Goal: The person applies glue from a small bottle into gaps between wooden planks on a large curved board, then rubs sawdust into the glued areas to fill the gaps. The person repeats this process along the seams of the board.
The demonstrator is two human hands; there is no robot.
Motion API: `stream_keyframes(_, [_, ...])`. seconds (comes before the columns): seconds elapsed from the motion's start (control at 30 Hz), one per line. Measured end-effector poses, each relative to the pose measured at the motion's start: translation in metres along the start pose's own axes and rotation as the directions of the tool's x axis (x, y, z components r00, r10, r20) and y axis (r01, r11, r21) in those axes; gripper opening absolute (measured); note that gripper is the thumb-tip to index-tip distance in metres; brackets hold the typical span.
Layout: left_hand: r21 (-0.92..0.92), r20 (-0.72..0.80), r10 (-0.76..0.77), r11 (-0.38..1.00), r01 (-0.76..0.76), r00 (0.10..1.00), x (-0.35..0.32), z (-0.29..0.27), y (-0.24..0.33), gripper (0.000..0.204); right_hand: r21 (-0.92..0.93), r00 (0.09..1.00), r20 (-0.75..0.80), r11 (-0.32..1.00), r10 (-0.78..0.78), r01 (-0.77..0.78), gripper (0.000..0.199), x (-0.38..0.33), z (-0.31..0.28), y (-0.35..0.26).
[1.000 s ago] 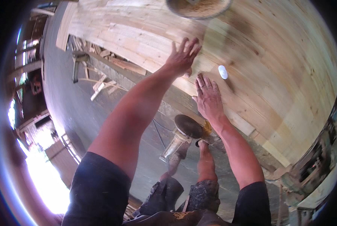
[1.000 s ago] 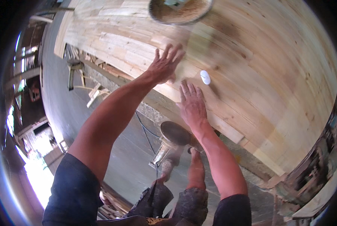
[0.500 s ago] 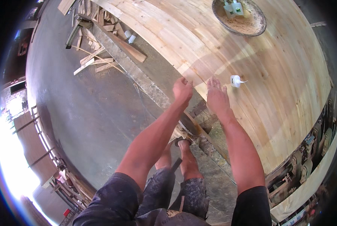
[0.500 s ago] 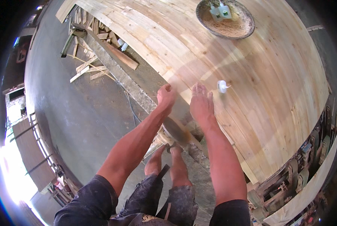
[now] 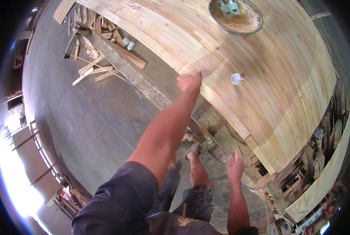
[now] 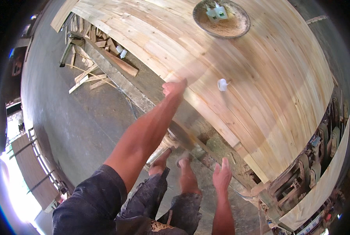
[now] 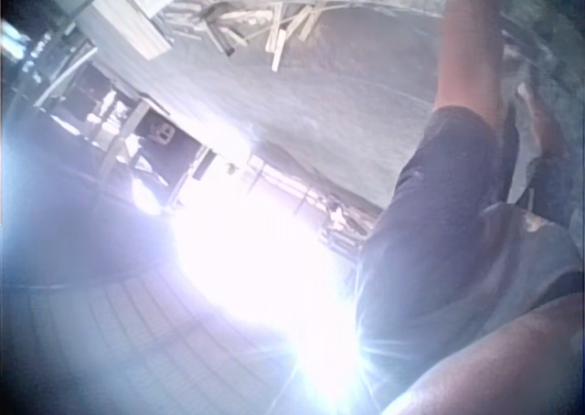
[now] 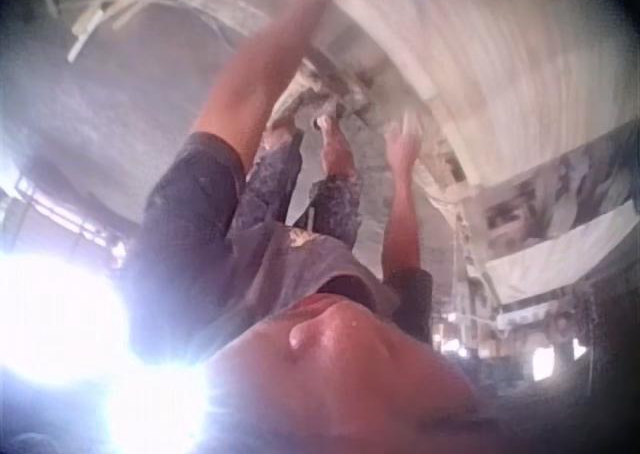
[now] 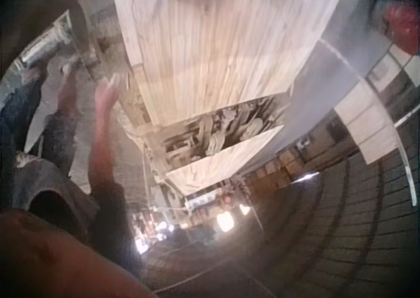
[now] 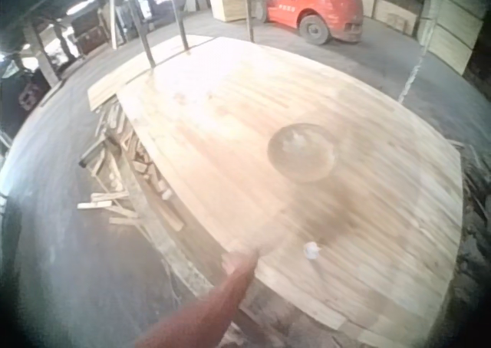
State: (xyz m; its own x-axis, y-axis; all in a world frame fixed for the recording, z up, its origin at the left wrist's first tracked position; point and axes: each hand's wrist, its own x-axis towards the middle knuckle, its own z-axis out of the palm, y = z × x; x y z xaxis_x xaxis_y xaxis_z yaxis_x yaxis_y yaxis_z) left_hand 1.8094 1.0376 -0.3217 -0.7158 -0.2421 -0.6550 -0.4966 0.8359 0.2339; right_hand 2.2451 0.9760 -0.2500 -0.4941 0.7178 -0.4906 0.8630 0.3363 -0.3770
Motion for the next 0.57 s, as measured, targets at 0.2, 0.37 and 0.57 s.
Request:
stream_keyframes(0.2, [-0.024,0.078,0.09,0.996,-0.088,0.993,0.049,0.025,-0.026,0.107,0.102,0.972,-0.11,0.975,0.206,-0.195,0.045,-0.053,0.01,0.043])
stream_keyframes(0.37, [-0.142,-0.095,0.166,0.974,-0.178,0.982,0.042,0.04,-0.053,0.051,0.281,0.954,-0.268,0.958,0.136,-0.058,0.039,0.006,0.007,0.067])
stream_keyframes(0.57, [0.016,-0.095,0.873,0.482,-0.876,0.478,-0.096,0.092,-0.152,0.06,0.099,0.87,-0.425,0.943,-0.248,0.317,0.049,0.083,0.009,0.102])
